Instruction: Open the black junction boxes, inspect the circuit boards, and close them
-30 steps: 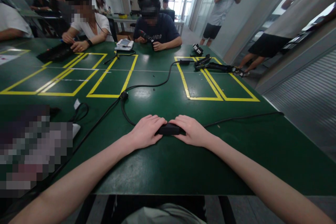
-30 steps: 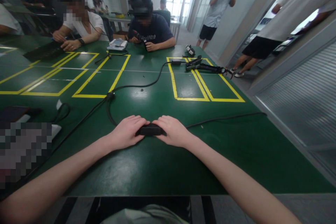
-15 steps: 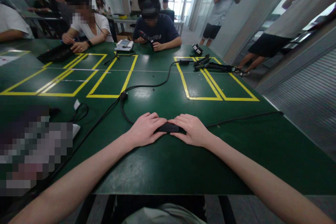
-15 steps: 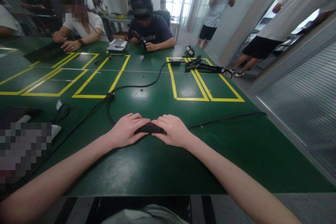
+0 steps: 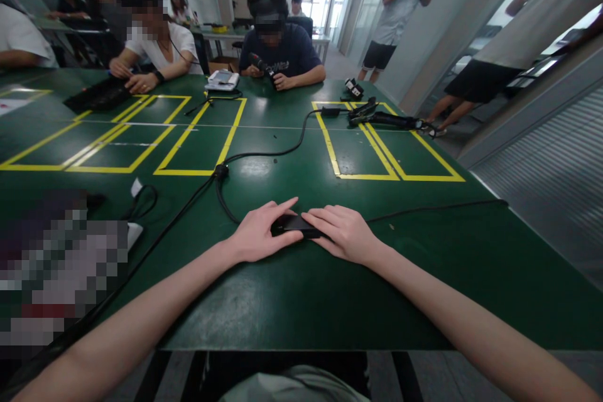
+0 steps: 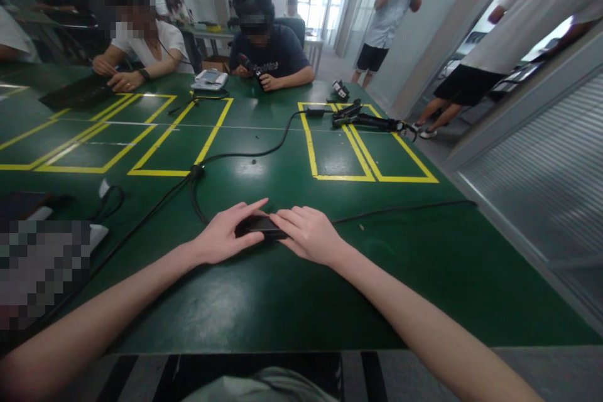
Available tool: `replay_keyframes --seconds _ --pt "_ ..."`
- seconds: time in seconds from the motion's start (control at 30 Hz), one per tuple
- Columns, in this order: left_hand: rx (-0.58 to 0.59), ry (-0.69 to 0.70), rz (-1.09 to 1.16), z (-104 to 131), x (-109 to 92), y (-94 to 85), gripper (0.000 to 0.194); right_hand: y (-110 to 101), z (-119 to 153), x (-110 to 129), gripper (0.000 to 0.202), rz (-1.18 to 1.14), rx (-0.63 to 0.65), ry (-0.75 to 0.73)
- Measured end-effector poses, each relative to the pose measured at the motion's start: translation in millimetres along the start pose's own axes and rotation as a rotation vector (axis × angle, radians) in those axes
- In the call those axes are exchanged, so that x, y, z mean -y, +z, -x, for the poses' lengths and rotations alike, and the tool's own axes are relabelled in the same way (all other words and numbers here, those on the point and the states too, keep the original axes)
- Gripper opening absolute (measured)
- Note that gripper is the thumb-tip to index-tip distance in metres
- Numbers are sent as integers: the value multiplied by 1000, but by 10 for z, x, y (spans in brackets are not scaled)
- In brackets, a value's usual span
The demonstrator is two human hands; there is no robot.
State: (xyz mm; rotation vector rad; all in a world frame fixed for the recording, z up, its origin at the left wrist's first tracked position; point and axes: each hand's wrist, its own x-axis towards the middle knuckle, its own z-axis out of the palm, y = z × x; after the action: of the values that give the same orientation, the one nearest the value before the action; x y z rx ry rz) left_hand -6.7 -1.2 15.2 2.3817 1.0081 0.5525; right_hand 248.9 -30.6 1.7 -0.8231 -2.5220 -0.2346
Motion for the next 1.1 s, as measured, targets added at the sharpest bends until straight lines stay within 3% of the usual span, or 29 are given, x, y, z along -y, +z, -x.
replay_keyframes --seconds 0.07,0.13,0.2,0.3,0.4,0.53,0.73,0.83,0.93,1.1 --pt "82 -142 115 -13 -31 -64 55 -28 -3 13 38 48 20 -6" --pt "178 -178 186 -21 -47 -102 52 -53 -13 23 39 55 48 13" --pt "200 -167 246 -21 -44 -103 48 -66 -25 25 38 -1 71 38" --pt "89 -98 214 -8 -23 -52 40 -56 -34 18 46 -165 105 108" --pt "-14 17 1 2 -12 -7 36 -30 -31 17 45 -314 124 222" --pt "-13 79 -153 1 -30 -18 37 -16 -27 32 30 -429 104 313" --pt "15 65 -184 5 -36 -48 31 -28 -27 31 37 -440 82 296" --pt "-9 72 -161 8 -32 -22 32 -29 -30 44 51 -335 129 212" --pt "-17 51 -119 8 -29 13 33 -25 -33 64 47 -248 161 167" --pt "-164 164 -201 26 25 12 44 -65 1 -55 45 -380 78 296"
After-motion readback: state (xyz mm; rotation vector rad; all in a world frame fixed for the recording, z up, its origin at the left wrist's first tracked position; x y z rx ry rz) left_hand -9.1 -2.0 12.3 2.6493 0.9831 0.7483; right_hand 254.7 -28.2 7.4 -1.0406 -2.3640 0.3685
